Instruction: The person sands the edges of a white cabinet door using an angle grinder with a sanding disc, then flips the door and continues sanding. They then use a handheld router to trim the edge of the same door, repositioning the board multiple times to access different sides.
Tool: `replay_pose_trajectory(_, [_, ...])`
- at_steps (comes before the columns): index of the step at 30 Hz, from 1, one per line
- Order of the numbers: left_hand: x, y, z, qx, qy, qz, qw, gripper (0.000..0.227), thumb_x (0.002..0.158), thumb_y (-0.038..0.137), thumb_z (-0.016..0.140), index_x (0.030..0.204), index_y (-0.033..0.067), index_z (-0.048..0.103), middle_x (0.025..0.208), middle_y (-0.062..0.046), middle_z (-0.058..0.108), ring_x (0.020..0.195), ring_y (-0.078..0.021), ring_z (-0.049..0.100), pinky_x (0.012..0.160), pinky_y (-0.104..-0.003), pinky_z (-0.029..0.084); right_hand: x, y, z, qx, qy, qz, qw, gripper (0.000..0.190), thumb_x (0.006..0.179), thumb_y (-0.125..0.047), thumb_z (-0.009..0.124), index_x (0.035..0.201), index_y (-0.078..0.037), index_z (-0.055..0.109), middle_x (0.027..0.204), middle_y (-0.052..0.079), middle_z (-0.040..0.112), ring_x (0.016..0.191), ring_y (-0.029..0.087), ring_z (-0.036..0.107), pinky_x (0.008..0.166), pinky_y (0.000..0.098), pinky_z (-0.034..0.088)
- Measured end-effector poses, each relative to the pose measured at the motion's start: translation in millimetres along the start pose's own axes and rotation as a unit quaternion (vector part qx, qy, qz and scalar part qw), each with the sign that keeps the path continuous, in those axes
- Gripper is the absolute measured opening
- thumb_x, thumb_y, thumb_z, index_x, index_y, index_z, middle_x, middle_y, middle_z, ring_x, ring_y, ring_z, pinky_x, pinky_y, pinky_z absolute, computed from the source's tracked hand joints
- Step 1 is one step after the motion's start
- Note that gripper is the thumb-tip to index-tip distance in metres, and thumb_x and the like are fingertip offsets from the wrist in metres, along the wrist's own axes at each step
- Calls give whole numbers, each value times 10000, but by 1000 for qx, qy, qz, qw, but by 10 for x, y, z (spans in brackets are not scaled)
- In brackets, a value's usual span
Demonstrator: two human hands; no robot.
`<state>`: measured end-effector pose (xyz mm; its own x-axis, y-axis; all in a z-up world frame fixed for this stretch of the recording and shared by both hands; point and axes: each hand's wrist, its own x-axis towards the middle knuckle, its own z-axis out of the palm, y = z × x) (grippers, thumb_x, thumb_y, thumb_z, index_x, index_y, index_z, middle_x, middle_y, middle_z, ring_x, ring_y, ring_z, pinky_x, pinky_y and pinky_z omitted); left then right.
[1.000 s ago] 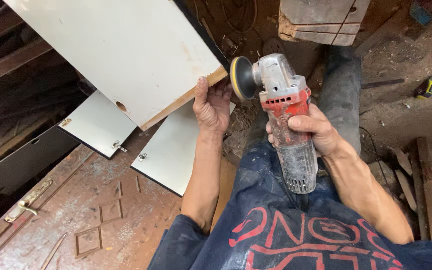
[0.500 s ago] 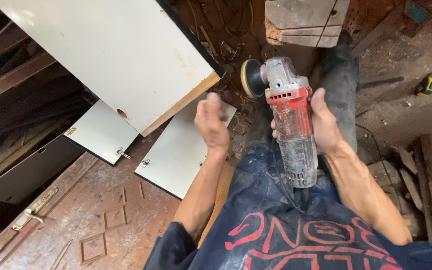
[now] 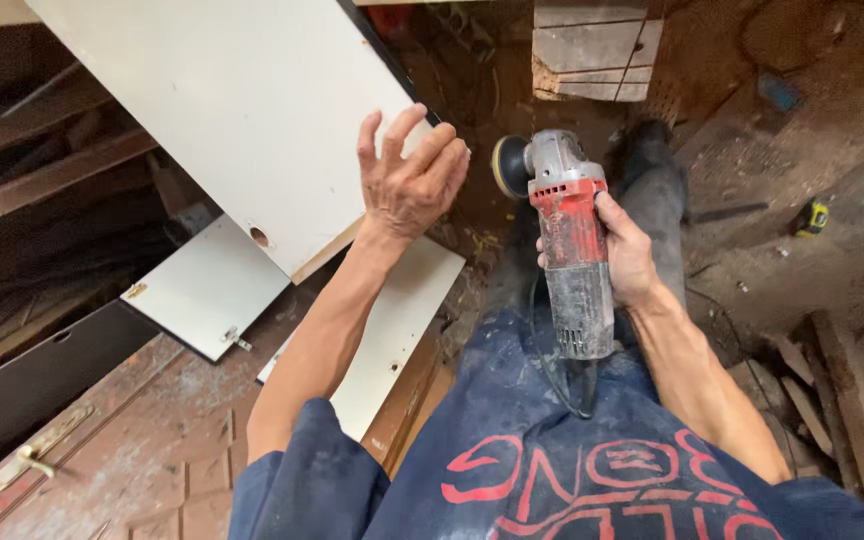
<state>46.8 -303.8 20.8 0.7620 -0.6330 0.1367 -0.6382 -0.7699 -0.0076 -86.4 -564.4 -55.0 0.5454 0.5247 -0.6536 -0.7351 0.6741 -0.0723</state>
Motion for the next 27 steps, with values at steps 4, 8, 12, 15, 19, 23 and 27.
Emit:
replay_pose_trajectory(4, [-1, 19, 10, -5, 34, -7, 999, 94, 962, 249, 787, 942, 171, 738, 1081, 44, 677, 1180, -203, 567, 1153, -499, 296, -35, 126, -11, 10, 12, -18, 1000, 687, 1046, -612, 388, 1349, -27, 580, 1014, 196, 709, 840, 308, 724, 765, 431, 608])
replay_pose_trajectory(8, [-32, 62, 86, -8, 80, -23, 996, 113, 923, 247, 792, 874, 175, 721, 1012, 43, 678, 1040, -192, 591, 1077, -470, 349, -120, 263, -12, -2, 29, -49, 998, 709, 1040, -647, 376, 1318, -36, 602, 974, 176, 717, 783, 289, 721, 668, 433, 602])
replay_pose_trajectory(12, [-91, 50, 100, -25, 109, -30, 993, 109, 930, 270, 784, 863, 203, 730, 985, 57, 682, 983, -188, 582, 1006, -420, 357, -250, 418, 41, 20, 25, -83, 996, 720, 1035, -683, 374, 1275, -43, 601, 956, 160, 710, 764, 286, 718, 643, 442, 607])
replay_pose_trajectory(15, [-98, 56, 101, -38, 115, -52, 991, 137, 954, 304, 771, 860, 206, 745, 973, 66, 690, 964, -178, 577, 984, -411, 351, -354, 511, 47, 11, 19, -129, 991, 784, 1030, -745, 374, 1255, -30, 602, 957, 162, 701, 761, 289, 711, 657, 439, 609])
replay_pose_trajectory(19, [-91, 106, 100, -88, 109, -122, 983, 202, 947, 380, 738, 845, 208, 767, 938, 81, 707, 1000, -190, 599, 1014, -443, 352, -535, 645, 57, -25, 64, -210, 975, 880, 1003, -821, 385, 1299, -17, 589, 999, 140, 669, 837, 274, 689, 707, 437, 597])
replay_pose_trajectory(23, [-244, 128, 95, -136, 148, -133, 971, 295, 971, 420, 679, 1118, 177, 762, 1183, 46, 719, 1116, -215, 584, 1051, -423, 377, -692, 702, 47, -16, 81, -258, 963, 863, 967, -834, 407, 1317, -62, 571, 1037, 107, 645, 875, 267, 673, 733, 447, 597])
replay_pose_trajectory(27, [-645, 165, 77, -105, 187, -120, 969, 385, 954, 395, 691, 1248, 147, 703, 1310, -27, 698, 1203, -246, 570, 1066, -406, 402, -867, 690, 54, -37, 79, -302, 949, 842, 979, -826, 448, 1315, -64, 566, 1063, 113, 630, 903, 277, 665, 751, 451, 588])
